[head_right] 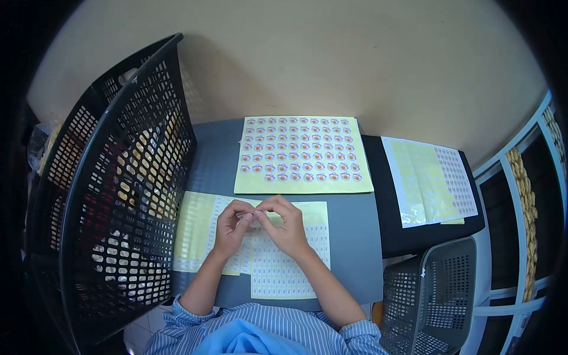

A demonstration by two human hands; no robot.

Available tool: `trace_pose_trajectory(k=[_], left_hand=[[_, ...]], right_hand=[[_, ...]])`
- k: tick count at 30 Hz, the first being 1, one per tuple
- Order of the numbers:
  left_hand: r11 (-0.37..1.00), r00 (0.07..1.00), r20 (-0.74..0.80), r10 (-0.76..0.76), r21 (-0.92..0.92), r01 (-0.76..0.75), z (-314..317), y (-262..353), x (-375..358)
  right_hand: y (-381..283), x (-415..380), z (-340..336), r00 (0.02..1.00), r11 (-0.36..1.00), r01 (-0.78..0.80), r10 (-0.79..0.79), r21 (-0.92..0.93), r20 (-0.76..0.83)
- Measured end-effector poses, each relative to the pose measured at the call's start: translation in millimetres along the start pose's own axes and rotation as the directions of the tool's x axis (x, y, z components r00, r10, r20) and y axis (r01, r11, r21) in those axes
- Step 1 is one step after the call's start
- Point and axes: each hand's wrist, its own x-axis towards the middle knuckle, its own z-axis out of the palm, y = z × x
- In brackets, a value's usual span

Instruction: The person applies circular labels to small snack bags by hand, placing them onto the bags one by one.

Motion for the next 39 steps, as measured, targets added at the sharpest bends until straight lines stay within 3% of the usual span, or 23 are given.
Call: trace_pose_trajectory(k=[5, 9, 12, 15, 17, 19, 23, 25, 29, 32, 34, 35, 37, 39], left_hand=[[0.975, 0.994, -0.046, 0.100, 0.204, -0.088, -2.1, 5.0, 1.5], [0.973, 0.992, -0.055, 0.109, 0.209, -0.095, -2.9, 11.8, 1.3], [0.988, 1.000, -0.011, -0.014, 0.156, 0.016, -6.4, 16.1, 3.5], [0.979, 1.000, 0.003, 0.024, 0.202, -0.024, -5.6, 15.6, 3.6], [0.981, 0.999, -0.034, -0.002, 0.196, 0.008, -8.3, 13.2, 3.7], [0.978, 0.995, -0.082, 0.064, 0.202, -0.046, -8.9, 9.2, 5.6], [0.992, 0.992, -0.118, 0.037, 0.127, -0.022, -10.4, 3.9, 4.7], [0.993, 0.999, -0.036, -0.026, -0.113, 0.022, -8.6, 5.8, 4.5], [0.993, 1.000, 0.017, 0.023, -0.115, -0.021, -8.7, 7.5, 2.5], [0.997, 0.999, 0.008, 0.034, -0.077, -0.034, -12.5, 7.4, 6.5], [0.985, 0.983, -0.104, -0.151, -0.101, 0.141, -16.7, 0.4, 5.3], [0.984, 0.982, -0.107, -0.153, -0.106, 0.141, -20.0, 0.5, 5.1], [0.888, 0.906, -0.031, -0.421, -0.216, 0.405, -28.3, 4.3, 7.9], [0.870, 0.887, -0.043, -0.460, -0.218, 0.441, -32.8, 6.9, 9.0]], right_hand=[[-5.4, -0.5, 2.7, 0.999, 0.998, 0.037, -0.037, -0.042, -0.002], [-9.3, -0.8, -0.3, 1.000, 0.997, 0.027, -0.028, -0.077, -0.007], [-5.4, 4.4, -11.0, 0.999, 0.997, -0.031, 0.030, -0.073, -0.013], [-4.7, 4.3, -17.9, 0.985, 0.987, -0.164, 0.164, -0.008, 0.050], [-9.3, 3.7, -15.9, 0.983, 0.985, -0.172, 0.172, -0.014, 0.062], [-9.4, 2.8, -11.9, 0.986, 0.988, -0.153, 0.153, -0.003, 0.071], [-8.7, 1.0, -3.7, 0.997, 0.997, -0.077, 0.077, -0.017, 0.008], [-10.0, -0.8, -1.5, 0.997, 0.997, -0.077, 0.077, -0.010, -0.019], [-12.6, -3.3, -2.3, 0.992, 0.992, -0.124, 0.124, -0.014, -0.010], [-10.8, 0.1, -0.7, 0.998, 0.998, -0.010, 0.013, -0.060, 0.055], [-12.5, 0.5, -0.8, 0.998, 0.996, -0.057, 0.058, -0.071, 0.002], [-11.6, 0.7, -4.0, 0.998, 0.995, -0.059, 0.060, -0.075, 0.006], [-7.0, 2.0, -13.6, 0.986, 0.948, -0.084, 0.124, -0.308, 0.112], [-2.3, 1.2, -15.2, 0.981, 0.921, -0.041, 0.110, -0.388, 0.157]])
